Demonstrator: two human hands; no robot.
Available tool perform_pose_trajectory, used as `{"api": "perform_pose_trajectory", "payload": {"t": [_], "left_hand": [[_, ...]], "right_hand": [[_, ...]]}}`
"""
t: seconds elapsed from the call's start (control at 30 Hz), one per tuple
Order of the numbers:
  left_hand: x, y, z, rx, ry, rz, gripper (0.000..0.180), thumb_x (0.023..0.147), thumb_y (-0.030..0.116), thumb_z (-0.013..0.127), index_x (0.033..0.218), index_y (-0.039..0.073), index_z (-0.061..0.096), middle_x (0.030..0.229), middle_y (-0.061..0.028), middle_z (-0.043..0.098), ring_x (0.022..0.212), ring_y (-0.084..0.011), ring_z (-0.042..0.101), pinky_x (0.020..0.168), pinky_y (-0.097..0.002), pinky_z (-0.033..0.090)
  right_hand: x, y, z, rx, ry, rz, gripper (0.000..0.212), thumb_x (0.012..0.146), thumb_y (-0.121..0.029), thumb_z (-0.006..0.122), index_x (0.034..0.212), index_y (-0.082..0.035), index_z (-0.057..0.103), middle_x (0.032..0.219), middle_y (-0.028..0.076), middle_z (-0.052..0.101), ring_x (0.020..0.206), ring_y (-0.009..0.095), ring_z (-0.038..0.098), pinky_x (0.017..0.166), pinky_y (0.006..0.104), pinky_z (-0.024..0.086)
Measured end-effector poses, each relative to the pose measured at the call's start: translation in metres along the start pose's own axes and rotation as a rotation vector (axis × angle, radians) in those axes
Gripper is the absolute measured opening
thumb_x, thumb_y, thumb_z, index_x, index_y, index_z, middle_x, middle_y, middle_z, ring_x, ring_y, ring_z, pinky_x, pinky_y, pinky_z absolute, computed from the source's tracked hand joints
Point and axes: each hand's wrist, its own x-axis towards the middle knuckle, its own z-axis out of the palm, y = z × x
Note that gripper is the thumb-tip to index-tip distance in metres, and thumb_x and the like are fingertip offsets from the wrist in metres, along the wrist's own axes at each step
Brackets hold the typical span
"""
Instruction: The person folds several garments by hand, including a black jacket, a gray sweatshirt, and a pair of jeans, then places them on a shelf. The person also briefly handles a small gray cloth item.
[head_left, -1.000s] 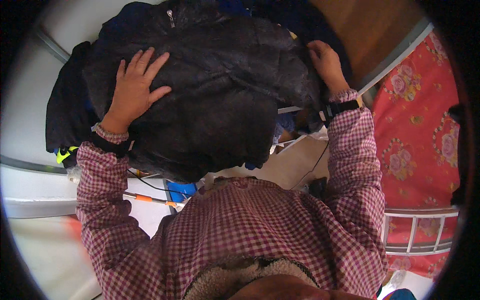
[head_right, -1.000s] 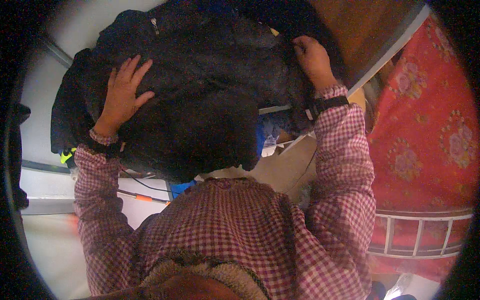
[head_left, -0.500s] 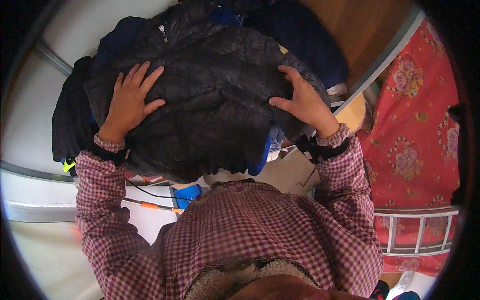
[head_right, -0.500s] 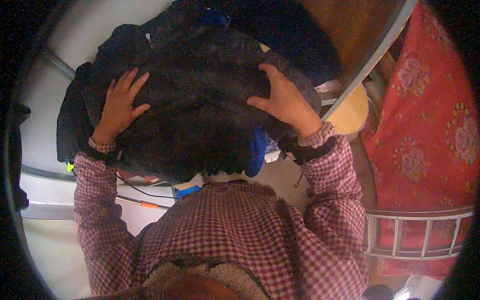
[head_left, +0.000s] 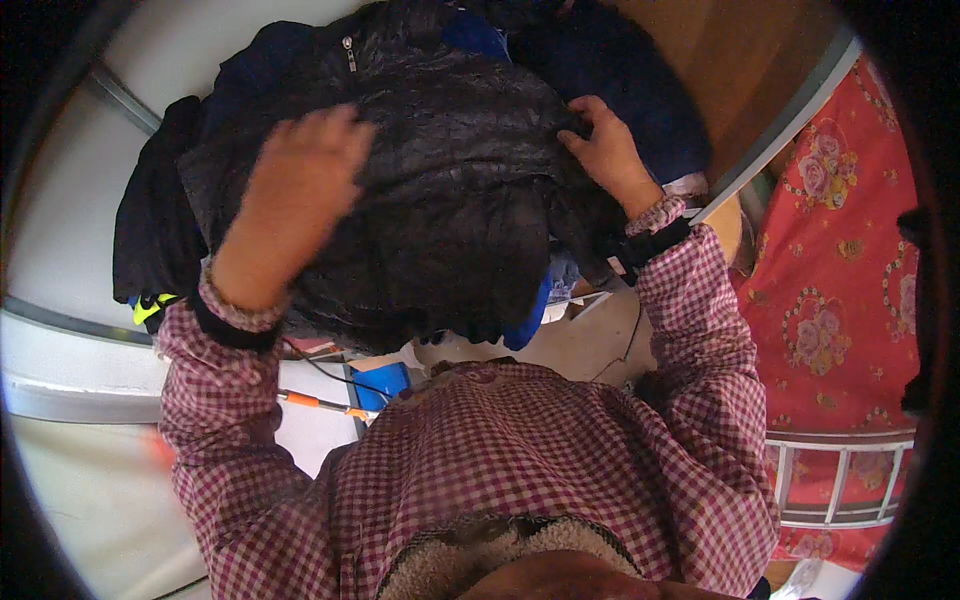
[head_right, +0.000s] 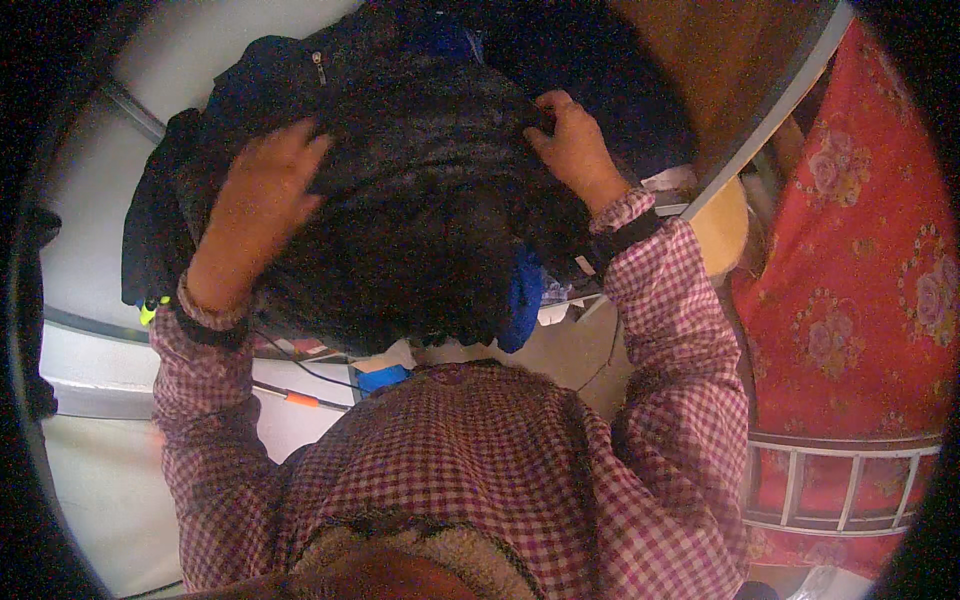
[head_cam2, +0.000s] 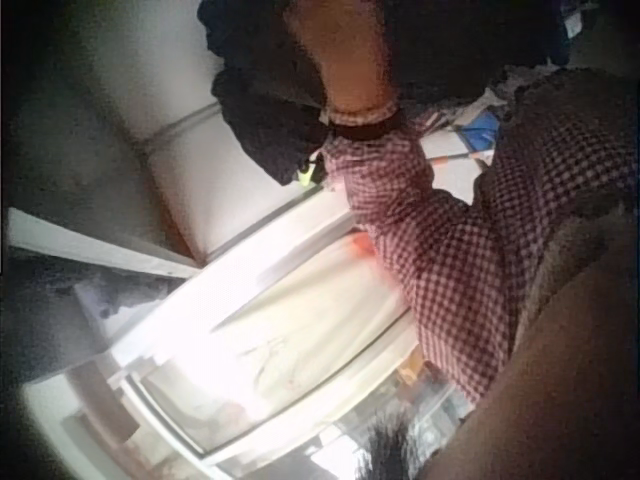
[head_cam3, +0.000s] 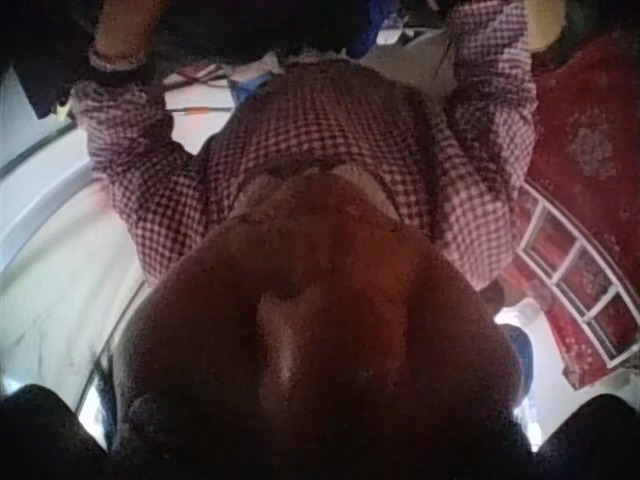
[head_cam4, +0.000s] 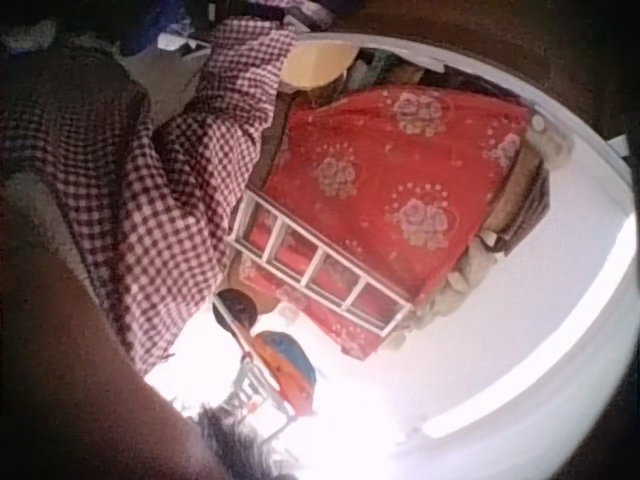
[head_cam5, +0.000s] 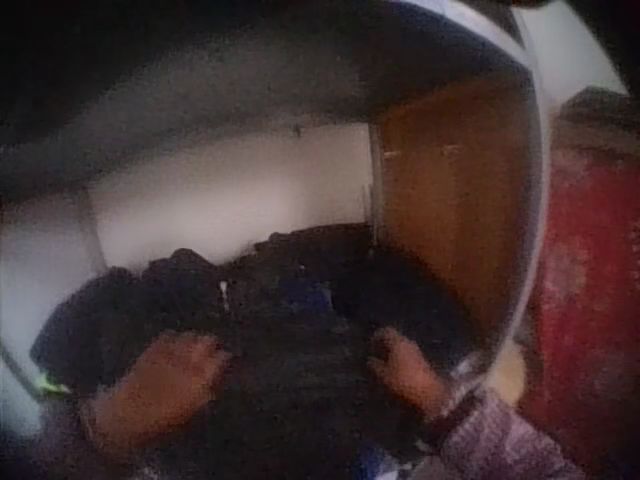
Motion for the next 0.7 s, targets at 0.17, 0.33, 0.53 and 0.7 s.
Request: {"api": "perform_pose_trajectory", "payload": {"t": [0.17, 0.33, 0.53, 0.7], "left_hand": [[0.063, 0.088, 0.009, -0.387, 0.226, 0.315, 0.071, 0.081, 0.03, 0.071, 0.143, 0.014, 0.04, 0.148, -0.0172, 0.036, 0.136, -0.0376, 0.036, 0.11, -0.0543, 0.03], [0.082, 0.086, 0.064, -0.434, -0.044, 0.289, 0.076, 0.084, 0.046, 0.066, 0.149, 0.023, 0.033, 0.155, -0.0162, 0.025, 0.142, -0.0399, 0.023, 0.11, -0.0651, 0.019], [0.078, 0.082, 0.095, -0.466, -0.027, 0.305, 0.079, 0.085, 0.05, 0.064, 0.151, 0.024, 0.028, 0.158, -0.0154, 0.018, 0.144, -0.0399, 0.017, 0.112, -0.0649, 0.014], [0.08, 0.083, 0.089, -0.489, -0.079, 0.294, 0.077, 0.086, 0.058, 0.06, 0.15, 0.027, 0.031, 0.159, -0.0147, 0.016, 0.146, -0.0387, 0.015, 0.114, -0.0645, 0.006]], "right_hand": [[0.004, -0.008, -0.007, 0.019, 0.045, -0.045, 0.046, 0.076, -0.012, 0.076, 0.117, -0.002, 0.057, 0.107, 0.021, 0.064, 0.098, 0.038, 0.063, 0.084, 0.0412, 0.052], [-0.036, 0.001, -0.044, 0.188, 0.347, 0.068, 0.049, 0.079, -0.016, 0.077, 0.121, -0.002, 0.056, 0.112, 0.017, 0.063, 0.1, 0.032, 0.063, 0.089, 0.0391, 0.05], [-0.15, 0.025, -0.054, -0.097, 0.416, 0.171, 0.066, 0.079, -0.011, 0.077, 0.134, 0.001, 0.042, 0.127, 0.021, 0.051, 0.117, 0.033, 0.052, 0.102, 0.0393, 0.04], [-0.174, 0.054, -0.042, -0.104, 0.36, 0.253, 0.073, 0.078, -0.009, 0.077, 0.137, 0.0, 0.036, 0.13, 0.021, 0.049, 0.119, 0.032, 0.05, 0.103, 0.0408, 0.04]]}}
